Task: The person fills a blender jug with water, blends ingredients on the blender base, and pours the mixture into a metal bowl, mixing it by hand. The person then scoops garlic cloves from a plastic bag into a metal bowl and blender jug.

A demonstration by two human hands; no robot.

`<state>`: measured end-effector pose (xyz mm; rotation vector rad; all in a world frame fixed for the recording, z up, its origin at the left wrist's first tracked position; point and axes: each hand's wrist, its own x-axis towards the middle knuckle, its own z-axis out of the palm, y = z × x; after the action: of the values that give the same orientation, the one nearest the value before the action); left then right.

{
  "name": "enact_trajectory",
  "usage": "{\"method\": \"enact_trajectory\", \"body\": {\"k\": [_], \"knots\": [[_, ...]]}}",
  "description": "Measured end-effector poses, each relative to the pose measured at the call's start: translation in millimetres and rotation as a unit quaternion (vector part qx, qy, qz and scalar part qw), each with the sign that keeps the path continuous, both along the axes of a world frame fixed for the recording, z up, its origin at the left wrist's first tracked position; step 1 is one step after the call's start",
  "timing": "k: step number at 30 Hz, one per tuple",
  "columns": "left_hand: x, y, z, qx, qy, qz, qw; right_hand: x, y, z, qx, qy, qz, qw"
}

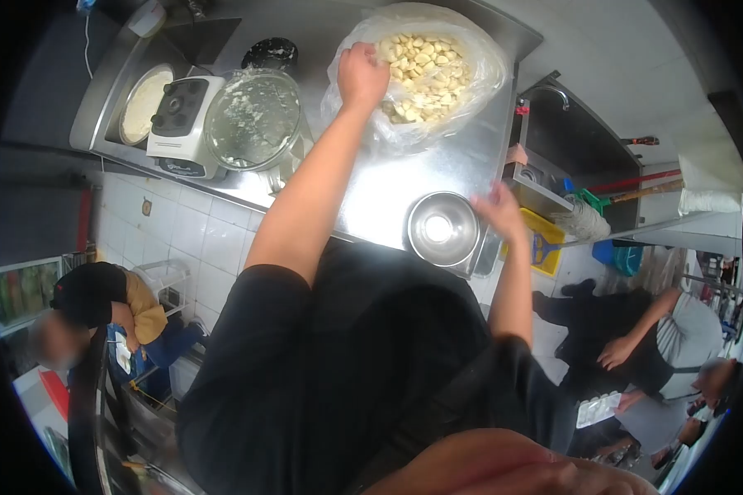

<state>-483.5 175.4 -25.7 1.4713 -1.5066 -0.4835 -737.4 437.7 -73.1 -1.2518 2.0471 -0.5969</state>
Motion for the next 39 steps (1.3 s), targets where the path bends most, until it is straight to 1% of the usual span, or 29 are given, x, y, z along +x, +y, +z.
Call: {"method": "enact_trajectory", "body": {"k": [1, 3, 4, 5, 6, 7, 8, 9, 10, 11, 12, 13, 14, 15, 16, 17, 18, 19, 20, 21, 22, 24, 27, 28, 31, 33, 34, 37, 39], "knots": [[1, 2, -2, 0.007, 0.005, -0.01, 1.0, 1, 23, -10, 0.057, -0.056, -0.025, 0.996], [5, 5, -5, 0.02, 0.008, -0.021, 1.0, 27, 47, 9, 0.134, -0.171, -0.072, 0.973], [8, 4, -2, 0.054, 0.045, -0.031, 0.997, 33, 54, -2, 0.136, -0.173, -0.076, 0.972], [10, 3, 3, 0.087, 0.08, -0.044, 0.992, 40, 58, -19, 0.174, -0.216, -0.119, 0.953], [11, 0, 8, 0.084, 0.077, -0.05, 0.992, 44, 61, -32, 0.208, -0.257, -0.16, 0.93], [13, 0, 12, 0.112, 0.091, -0.048, 0.988, 50, 64, -32, 0.205, -0.258, -0.162, 0.93], [15, -1, 16, 0.14, 0.106, -0.044, 0.984, 55, 67, -31, 0.173, -0.35, -0.191, 0.901], [14, -3, 15, 0.135, 0.107, -0.044, 0.984, 60, 64, -31, 0.138, -0.437, -0.214, 0.862], [12, -7, 6, 0.075, 0.07, -0.01, 0.995, 68, 53, 1, 0.107, -0.466, -0.225, 0.849], [9, -8, -2, 0.017, 0.031, 0.024, 0.999, 67, 41, 20, 0.054, -0.47, -0.223, 0.852], [7, -7, -6, 0.016, 0.032, 0.023, 0.999, 66, 24, 39, 0.001, -0.473, -0.222, 0.852], [3, -5, -7, -0.005, 0.035, 0.058, 0.998, 73, 2, 71, -0.09, -0.46, -0.207, 0.859], [-2, -4, -7, -0.026, 0.041, 0.093, 0.994, 70, -21, 94, -0.134, -0.42, -0.175, 0.881], [-5, -4, -8, -0.029, 0.046, 0.095, 0.994, 75, -47, 120, -0.197, -0.367, -0.147, 0.897], [-7, -5, -9, -0.032, 0.069, 0.07, 0.995, 83, -73, 139, -0.264, -0.275, -0.135, 0.915], [-9, -6, -10, -0.035, 0.091, 0.045, 0.994, 79, -100, 137, -0.329, -0.1, -0.077, 0.936], [-13, -10, -12, -0.038, 0.094, 0.048, 0.994, 77, -123, 136, -0.383, 0.078, -0.017, 0.92], [-19, -18, -12, -0.033, 0.082, 0.016, 0.996, 87, -140, 139, -0.376, 0.103, -0.032, 0.92], [-21, -24, -6, -0.029, 0.07, -0.015, 0.997, 92, -155, 134, -0.408, 0.149, -0.003, 0.901], [-22, -30, 1, -0.036, 0.076, -0.01, 0.996, 95, -169, 126, -0.439, 0.194, 0.028, 0.877], [-21, -29, 12, -0.015, 0.101, -0.031, 0.994, 97, -181, 122, -0.444, 0.198, 0.034, 0.874], [-17, -28, 15, 0.008, 0.131, -0.048, 0.99, 100, -199, 115, -0.389, 0.258, 0.019, 0.884], [-14, -27, -1, 0.001, 0.151, -0.055, 0.987, 99, -223, 106, -0.336, 0.269, 0.046, 0.901], [-13, -27, -7, 0.014, 0.143, -0.037, 0.989, 103, -227, 105, -0.336, 0.27, 0.048, 0.901], [-15, -26, -22, 0.027, 0.138, -0.016, 0.99, 110, -227, 94, -0.33, 0.234, 0.04, 0.914], [-20, -23, -31, 0.026, 0.143, -0.012, 0.989, 109, -221, 85, -0.325, 0.176, 0.076, 0.926], [-25, -22, -30, 0.02, 0.149, 0.0, 0.989, 114, -222, 87, -0.327, 0.179, 0.08, 0.924], [-44, -9, -21, 0.023, 0.181, 0.017, 0.983, 125, -213, 87, -0.301, 0.178, 0.036, 0.936], [-46, -3, -18, 0.017, 0.194, 0.01, 0.981, 125, -222, 102, -0.218, 0.044, 0.009, 0.975]]}}
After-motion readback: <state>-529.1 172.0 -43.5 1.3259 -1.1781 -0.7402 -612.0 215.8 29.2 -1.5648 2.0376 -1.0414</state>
